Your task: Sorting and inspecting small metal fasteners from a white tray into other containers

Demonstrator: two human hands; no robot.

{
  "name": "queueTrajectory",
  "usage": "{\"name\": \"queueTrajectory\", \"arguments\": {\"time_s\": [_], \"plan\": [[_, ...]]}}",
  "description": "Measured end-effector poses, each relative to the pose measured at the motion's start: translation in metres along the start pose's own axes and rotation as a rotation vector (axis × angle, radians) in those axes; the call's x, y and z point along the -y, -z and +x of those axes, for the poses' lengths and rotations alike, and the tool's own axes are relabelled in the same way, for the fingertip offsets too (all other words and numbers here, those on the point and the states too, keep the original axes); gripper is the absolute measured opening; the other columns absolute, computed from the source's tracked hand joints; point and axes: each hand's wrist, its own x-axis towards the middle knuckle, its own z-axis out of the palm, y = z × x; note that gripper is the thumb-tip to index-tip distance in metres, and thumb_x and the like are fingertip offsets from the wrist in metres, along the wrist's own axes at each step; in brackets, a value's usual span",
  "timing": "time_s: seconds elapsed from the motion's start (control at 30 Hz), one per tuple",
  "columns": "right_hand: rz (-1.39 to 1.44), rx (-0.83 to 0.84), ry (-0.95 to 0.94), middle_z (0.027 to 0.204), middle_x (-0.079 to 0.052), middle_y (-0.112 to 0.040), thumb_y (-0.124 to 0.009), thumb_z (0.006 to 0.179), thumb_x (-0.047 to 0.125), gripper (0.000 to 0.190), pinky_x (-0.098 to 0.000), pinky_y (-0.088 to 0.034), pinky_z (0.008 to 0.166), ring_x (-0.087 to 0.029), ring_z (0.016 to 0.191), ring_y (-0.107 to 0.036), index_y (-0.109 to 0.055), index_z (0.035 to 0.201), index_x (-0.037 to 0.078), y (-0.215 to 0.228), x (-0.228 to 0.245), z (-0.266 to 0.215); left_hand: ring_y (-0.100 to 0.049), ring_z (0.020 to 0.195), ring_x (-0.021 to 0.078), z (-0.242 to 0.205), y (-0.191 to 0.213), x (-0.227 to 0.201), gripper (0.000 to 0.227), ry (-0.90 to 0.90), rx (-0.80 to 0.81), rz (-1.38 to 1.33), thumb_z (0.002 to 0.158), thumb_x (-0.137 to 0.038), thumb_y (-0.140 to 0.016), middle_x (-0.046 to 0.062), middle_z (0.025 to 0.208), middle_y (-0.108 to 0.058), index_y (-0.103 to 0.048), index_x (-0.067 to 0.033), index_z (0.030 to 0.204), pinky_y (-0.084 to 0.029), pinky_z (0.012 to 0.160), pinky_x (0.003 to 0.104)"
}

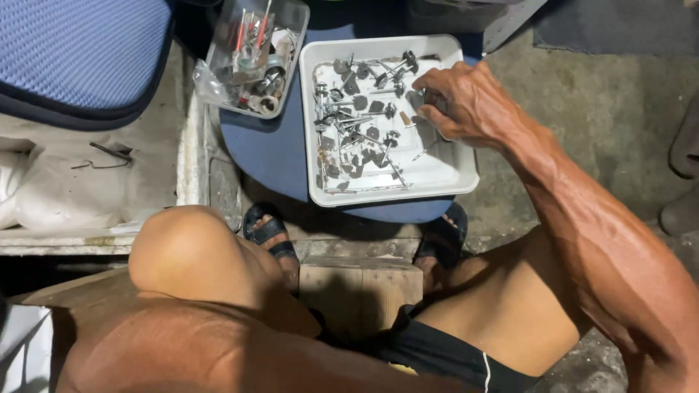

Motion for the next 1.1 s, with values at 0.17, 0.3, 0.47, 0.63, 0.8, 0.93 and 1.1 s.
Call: {"name": "queueTrajectory", "arguments": {"time_s": [0.17,0.3,0.47,0.63,0.8,0.93,1.1], "plan": [[0.012,-0.028,0.072,0.085,-0.018,-0.071,-0.067,0.103,0.016,0.032,-0.0532,-0.053,0.079,-0.035,0.073,-0.068,-0.068,0.129,-0.003,0.003,0.000,0.001,-0.067,0.074,0.0144,0.005,0.003,0.002,0.020,0.014,-0.108,0.086,0.085,-0.029,-0.059,0.002,0.090,-0.068,-0.063,-0.0155,0.100,-0.052,0.063,0.030],[-0.039,0.014,0.020,0.093,-0.018,-0.072,-0.072,0.100,0.024,0.030,-0.0555,-0.047,0.088,-0.038,0.085,-0.068,-0.067,0.120,0.003,0.007,0.001,0.000,-0.063,0.058,0.0104,0.007,0.009,0.005,0.025,0.055,-0.209,0.206,0.087,-0.041,-0.059,-0.002,0.076,-0.065,-0.060,-0.0166,0.093,-0.048,0.047,0.027],[0.010,0.189,-0.101,0.120,-0.014,-0.068,-0.063,0.095,0.010,0.027,-0.0551,-0.037,0.101,-0.037,0.118,-0.060,-0.068,0.122,0.012,0.003,-0.006,-0.001,-0.064,0.069,0.0143,0.027,0.052,0.029,0.035,0.338,-0.252,0.455,0.092,-0.050,-0.065,0.000,0.086,-0.066,-0.062,-0.0160,0.098,-0.053,0.056,0.031],[-0.117,0.194,-0.070,0.097,-0.006,-0.076,-0.078,0.088,0.007,0.031,-0.0478,-0.043,0.088,-0.024,0.085,-0.069,-0.077,0.117,0.020,0.004,0.005,0.000,-0.067,0.068,0.0205,0.044,0.103,0.086,0.022,0.607,-0.360,0.679,0.101,-0.022,-0.071,0.006,0.075,-0.072,-0.068,-0.0134,0.081,-0.055,0.062,0.042],[0.223,0.067,-0.045,0.093,-0.010,-0.067,-0.054,0.108,0.004,0.007,-0.0353,-0.056,0.060,-0.022,0.071,-0.064,-0.061,0.107,0.006,0.017,0.007,-0.007,-0.073,0.062,0.0213,0.048,0.111,0.165,0.018,0.333,-0.421,0.711,0.090,0.003,-0.064,0.010,0.074,-0.076,-0.074,-0.0071,0.079,-0.063,0.060,0.037],[0.556,0.082,-0.210,0.103,-0.006,-0.069,-0.059,0.107,0.011,0.009,-0.0336,-0.052,0.075,-0.018,0.087,-0.064,-0.065,0.114,0.012,0.044,0.037,-0.011,-0.066,0.065,0.0291,0.038,0.106,0.210,0.003,0.292,-0.335,0.902,0.084,0.002,-0.069,0.017,0.081,-0.069,-0.071,-0.0011,0.084,-0.057,0.055,0.042],[0.878,-0.027,-0.236,0.099,-0.007,-0.070,-0.057,0.106,0.016,0.018,-0.0288,-0.059,0.084,-0.015,0.090,-0.068,-0.065,0.118,0.005,0.056,0.038,-0.010,-0.065,0.121,0.0335,0.047,0.103,0.160,0.042,0.143,-0.319,0.531,0.097,-0.028,-0.065,0.020,0.133,-0.067,-0.062,-0.0067,0.134,-0.052,0.099,0.053]]}}
